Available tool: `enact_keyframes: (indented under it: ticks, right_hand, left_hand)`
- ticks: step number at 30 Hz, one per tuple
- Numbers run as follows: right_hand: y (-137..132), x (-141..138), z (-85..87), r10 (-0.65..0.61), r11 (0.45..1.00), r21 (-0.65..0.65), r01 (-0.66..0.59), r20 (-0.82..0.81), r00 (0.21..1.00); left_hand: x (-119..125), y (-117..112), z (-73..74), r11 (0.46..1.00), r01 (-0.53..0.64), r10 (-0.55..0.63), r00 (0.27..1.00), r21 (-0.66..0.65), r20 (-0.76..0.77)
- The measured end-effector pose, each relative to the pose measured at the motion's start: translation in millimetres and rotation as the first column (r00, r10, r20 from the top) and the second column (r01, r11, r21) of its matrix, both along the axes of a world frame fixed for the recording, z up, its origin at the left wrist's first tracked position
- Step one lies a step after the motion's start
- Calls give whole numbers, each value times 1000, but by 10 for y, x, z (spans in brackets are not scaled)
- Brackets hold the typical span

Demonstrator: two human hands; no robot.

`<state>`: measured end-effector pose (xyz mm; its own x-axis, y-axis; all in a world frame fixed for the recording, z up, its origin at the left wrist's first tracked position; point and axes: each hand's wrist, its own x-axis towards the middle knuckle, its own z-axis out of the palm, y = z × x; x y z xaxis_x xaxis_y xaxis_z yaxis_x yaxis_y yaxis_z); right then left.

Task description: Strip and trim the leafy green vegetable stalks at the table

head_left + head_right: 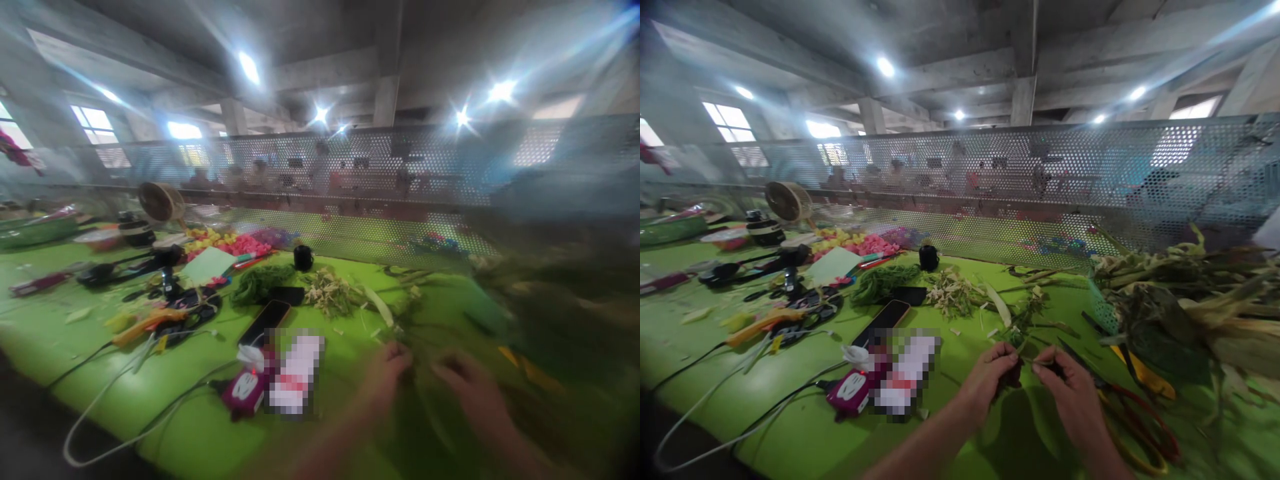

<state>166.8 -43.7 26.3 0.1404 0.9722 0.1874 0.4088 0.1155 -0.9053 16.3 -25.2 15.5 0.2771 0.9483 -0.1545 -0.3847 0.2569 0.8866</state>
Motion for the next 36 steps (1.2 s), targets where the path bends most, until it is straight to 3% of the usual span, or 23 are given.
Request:
enact_keyframes:
  ticks: [9, 16, 24, 29, 36]
  right_hand:
    - [-31, 16, 18, 0, 1000, 7, -1, 27, 1000]
    - [-24, -79, 177, -48, 999, -3, 48, -71, 996]
    - [-34, -146, 294, -69, 996, -60, 69, 0, 998]
    - [-38, -156, 262, -55, 997, -62, 55, 6, 998]
    - [-2, -115, 217, -63, 996, -57, 63, 8, 998]
  left_hand:
    - [-46, 46, 9, 999, -51, 51, 999, -19, 16]
    - [-66, 68, -32, 994, 80, -71, 990, 74, -124]
    - [-56, 90, -128, 949, 120, -35, 960, 293, -279]
    - [-69, 100, -135, 934, 213, -111, 937, 288, -331]
    - [-68, 111, -101, 990, 19, -3, 993, 137, -115]
